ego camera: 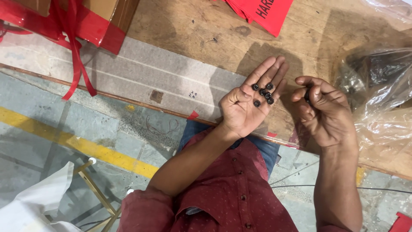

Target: The person takes small black hardware fittings from a plastic bag, holds and counts them in their palms, and places counted groups into red fabric pouches labeled HARDWARE on the work table. They repeat this counting and packing cycle, occasionally reaching into the bag for more parts.

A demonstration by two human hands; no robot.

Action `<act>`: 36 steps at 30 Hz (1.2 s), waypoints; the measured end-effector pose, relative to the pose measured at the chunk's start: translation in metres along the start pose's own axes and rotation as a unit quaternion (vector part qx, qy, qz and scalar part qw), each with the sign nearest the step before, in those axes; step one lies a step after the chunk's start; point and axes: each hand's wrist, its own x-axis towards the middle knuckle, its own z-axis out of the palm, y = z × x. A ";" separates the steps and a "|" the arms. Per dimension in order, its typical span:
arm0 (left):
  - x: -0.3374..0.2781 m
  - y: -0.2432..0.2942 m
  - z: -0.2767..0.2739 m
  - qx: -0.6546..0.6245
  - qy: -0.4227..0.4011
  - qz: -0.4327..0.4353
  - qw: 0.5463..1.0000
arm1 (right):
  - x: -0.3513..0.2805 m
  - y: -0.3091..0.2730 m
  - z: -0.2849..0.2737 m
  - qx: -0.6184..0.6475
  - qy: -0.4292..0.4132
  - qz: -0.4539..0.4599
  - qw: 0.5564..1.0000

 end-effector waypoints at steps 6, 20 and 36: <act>0.000 -0.002 -0.005 -0.009 -0.008 0.001 1.000 | 0.008 -0.013 0.034 -0.158 0.024 -0.012 0.987; -0.002 -0.003 -0.019 -0.034 -0.007 -0.006 0.999 | 0.016 -0.026 0.039 -0.123 0.024 0.062 0.990; -0.002 -0.002 -0.010 -0.034 0.002 -0.010 0.999 | 0.020 -0.053 0.040 -0.248 0.062 0.099 0.962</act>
